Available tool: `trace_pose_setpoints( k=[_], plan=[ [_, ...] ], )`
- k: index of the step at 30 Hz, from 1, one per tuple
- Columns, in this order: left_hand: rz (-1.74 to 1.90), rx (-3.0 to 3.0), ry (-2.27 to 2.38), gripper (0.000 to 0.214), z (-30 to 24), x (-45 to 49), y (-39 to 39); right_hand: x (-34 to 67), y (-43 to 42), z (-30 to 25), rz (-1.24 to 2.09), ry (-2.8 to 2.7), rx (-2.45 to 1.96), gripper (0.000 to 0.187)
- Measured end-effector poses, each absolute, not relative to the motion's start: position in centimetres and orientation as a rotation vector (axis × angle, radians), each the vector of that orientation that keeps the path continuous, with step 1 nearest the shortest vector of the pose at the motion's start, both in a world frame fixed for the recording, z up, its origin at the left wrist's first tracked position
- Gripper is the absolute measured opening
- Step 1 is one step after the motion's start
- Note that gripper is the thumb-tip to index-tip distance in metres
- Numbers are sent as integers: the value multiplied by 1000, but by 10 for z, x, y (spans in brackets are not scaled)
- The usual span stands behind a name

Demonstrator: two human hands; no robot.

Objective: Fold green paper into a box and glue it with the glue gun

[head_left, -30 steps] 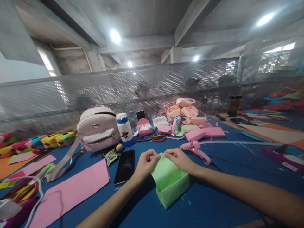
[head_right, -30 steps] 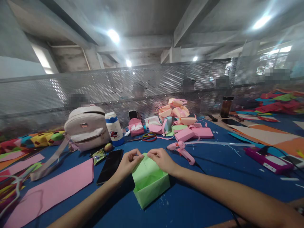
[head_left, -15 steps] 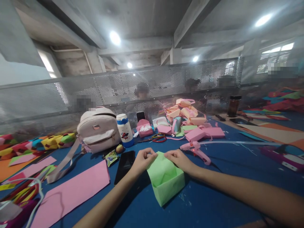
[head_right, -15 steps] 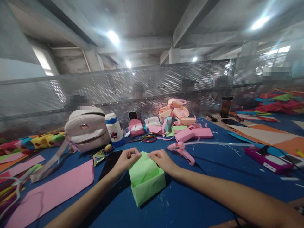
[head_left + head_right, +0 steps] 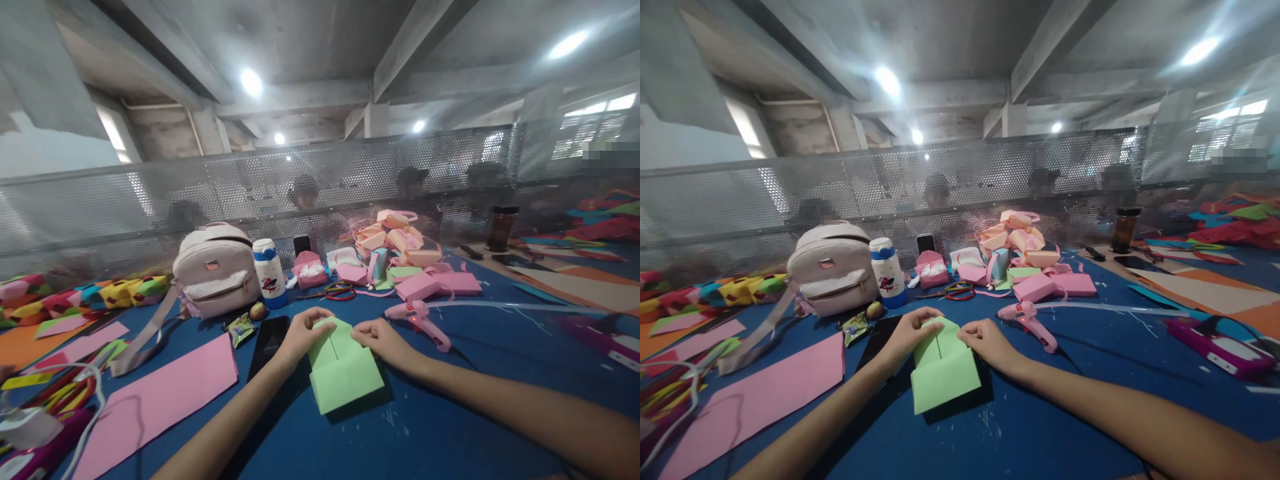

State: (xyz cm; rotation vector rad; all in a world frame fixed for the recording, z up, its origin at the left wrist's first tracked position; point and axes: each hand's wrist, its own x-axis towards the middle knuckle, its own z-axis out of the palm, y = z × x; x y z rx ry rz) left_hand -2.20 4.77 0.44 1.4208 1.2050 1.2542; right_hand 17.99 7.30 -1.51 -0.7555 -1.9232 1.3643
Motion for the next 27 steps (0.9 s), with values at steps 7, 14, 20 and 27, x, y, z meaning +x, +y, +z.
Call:
trace_pose_setpoints(
  k=[7, 14, 20, 27],
  plan=[
    [1269, 1536, 1198, 26, -3, -20, 48, 184, 73, -12, 1247, -2017, -768, 40],
    [1229, 1689, 1236, 24, -14, -15, 41, 257, 41, 11, 1113, -2267, -1001, 32],
    [1130, 1754, 1334, 14, -19, -15, 40, 355, 41, 3, 813, -2217, -1406, 40],
    [1088, 1687, 1382, 3, -23, -15, 42, 369, 77, -9, 715, -2071, -1480, 45]
  ],
)
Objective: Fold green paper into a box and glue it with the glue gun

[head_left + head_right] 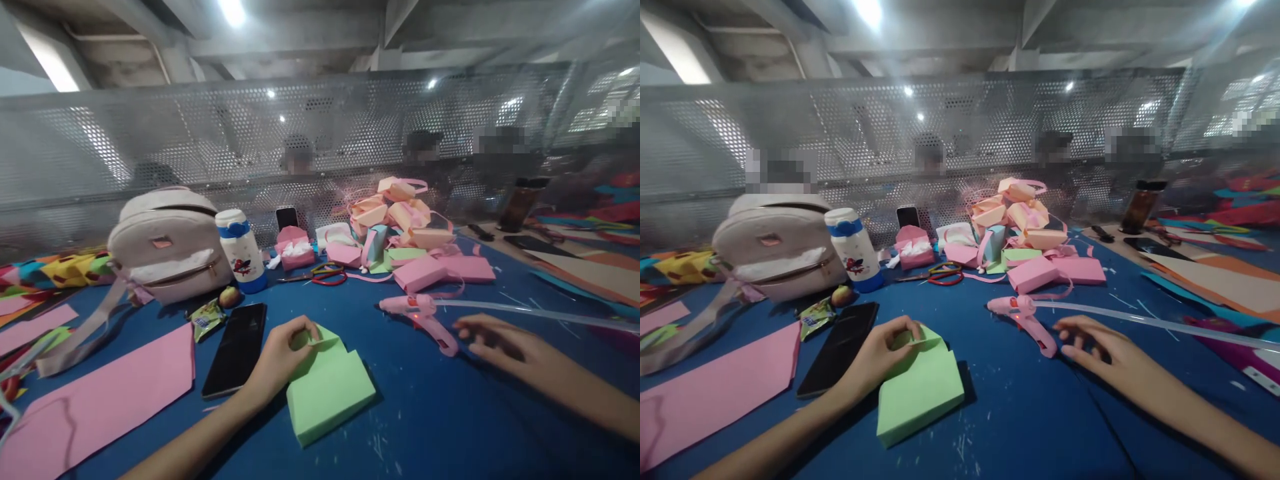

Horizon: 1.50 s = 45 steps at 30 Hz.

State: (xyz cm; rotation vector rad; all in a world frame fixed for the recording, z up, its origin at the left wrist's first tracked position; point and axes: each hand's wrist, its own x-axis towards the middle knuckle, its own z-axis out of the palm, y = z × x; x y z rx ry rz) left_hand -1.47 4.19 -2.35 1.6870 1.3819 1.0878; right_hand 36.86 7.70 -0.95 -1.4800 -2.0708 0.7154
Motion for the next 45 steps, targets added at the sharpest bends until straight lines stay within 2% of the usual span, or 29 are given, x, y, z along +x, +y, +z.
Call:
trace_pose_setpoints(
  k=[4, 9, 17, 24, 30, 45],
  plan=[
    [1110, 1697, 1403, 7, -24, -15, 40, 340, 91, -18, 719, -2208, -1460, 58],
    [1126, 1801, 1398, 14, -23, -17, 37, 314, 97, -23, 736, -2154, -1381, 56],
    [1143, 1809, 1365, 16, -23, -18, 38, 272, 89, -24, 1288, -1962, -1330, 63],
    [1136, 1781, 1366, 18, -25, -17, 41, 252, 95, -31, 1564, -1912, -1236, 53],
    [1121, 1747, 1374, 18, -23, -17, 42, 254, 93, -33, 1579, -1911, -1263, 45],
    [1139, 1771, 1371, 17, -22, -16, 41, 255, 91, -37, 1505, -1936, -1288, 57]
  ],
)
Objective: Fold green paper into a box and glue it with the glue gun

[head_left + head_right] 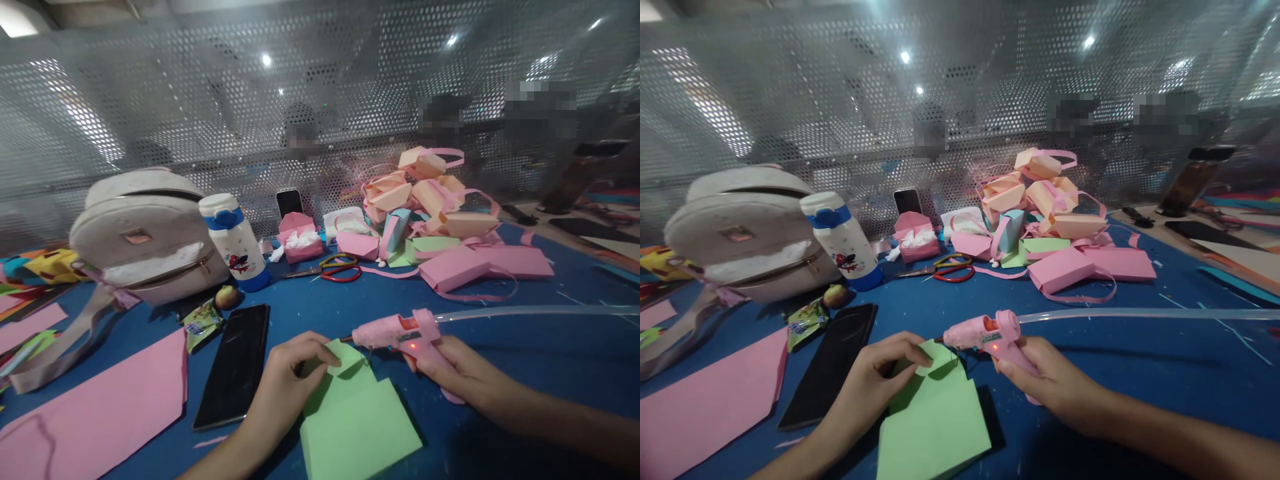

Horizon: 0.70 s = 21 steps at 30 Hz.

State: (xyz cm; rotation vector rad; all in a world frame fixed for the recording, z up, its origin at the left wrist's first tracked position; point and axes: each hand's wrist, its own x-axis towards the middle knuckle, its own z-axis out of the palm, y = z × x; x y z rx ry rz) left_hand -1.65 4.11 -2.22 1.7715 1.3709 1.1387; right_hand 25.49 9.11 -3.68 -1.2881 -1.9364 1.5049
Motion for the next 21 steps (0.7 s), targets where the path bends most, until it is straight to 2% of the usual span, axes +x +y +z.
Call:
trace_pose_setpoints(
  k=[7, 21],
  plan=[
    [1127, 1789, 1361, 19, -21, -16, 41, 249, 91, -26, 1535, -1933, -1260, 63],
    [1180, 1761, 1378, 18, -22, -18, 40, 252, 88, -25, 1467, -1934, -1279, 62]
  ],
)
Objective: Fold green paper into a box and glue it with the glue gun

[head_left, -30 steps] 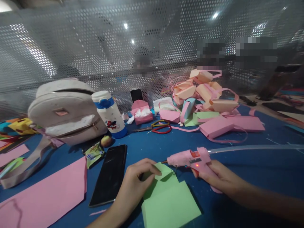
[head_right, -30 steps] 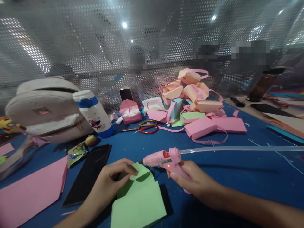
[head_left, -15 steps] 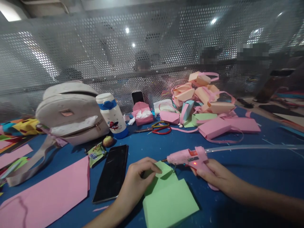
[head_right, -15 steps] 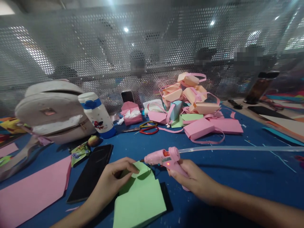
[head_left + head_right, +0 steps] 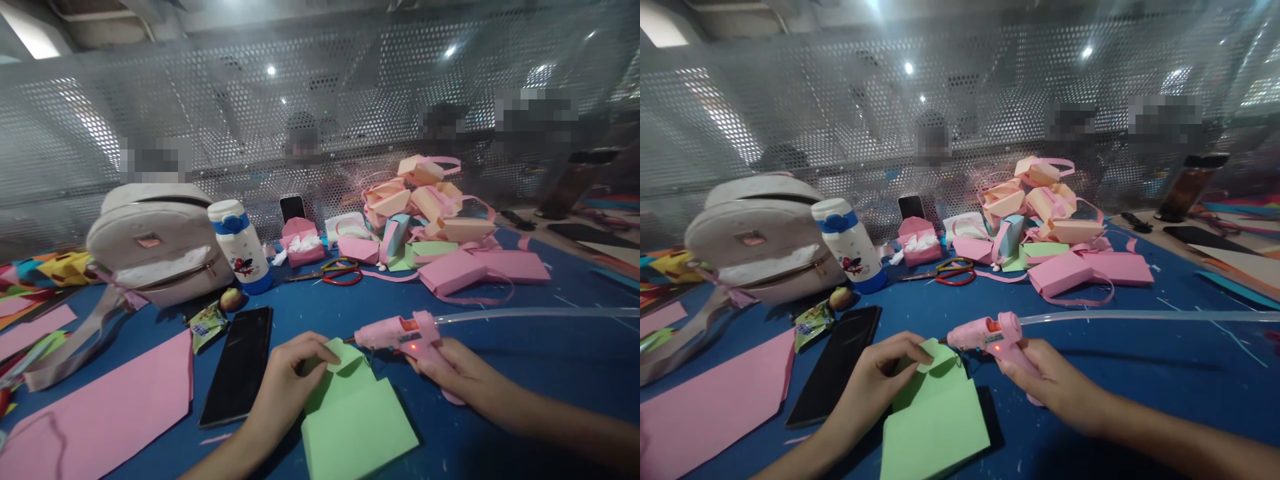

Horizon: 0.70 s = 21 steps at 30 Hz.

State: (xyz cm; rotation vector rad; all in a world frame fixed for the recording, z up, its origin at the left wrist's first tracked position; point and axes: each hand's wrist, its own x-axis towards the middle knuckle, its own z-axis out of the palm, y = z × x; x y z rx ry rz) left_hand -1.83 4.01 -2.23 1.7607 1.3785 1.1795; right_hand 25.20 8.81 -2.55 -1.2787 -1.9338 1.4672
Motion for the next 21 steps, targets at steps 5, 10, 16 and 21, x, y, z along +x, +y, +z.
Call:
trace_pose_setpoints(
  k=[5, 10, 16, 21],
  plan=[
    [1196, 1770, 1388, 18, -22, -19, 40, 254, 89, -27, 1485, -1889, -1335, 62],
    [1223, 1796, 1397, 19, -21, -21, 39, 255, 87, -31, 1507, -1839, -1378, 59],
    [1251, 1808, 1426, 17, -18, -21, 38, 257, 80, -33, 1400, -1773, -1419, 54],
    [1302, 1868, 1418, 21, -14, -21, 37, 261, 82, -36, 1383, -1825, -1369, 59]
  ],
)
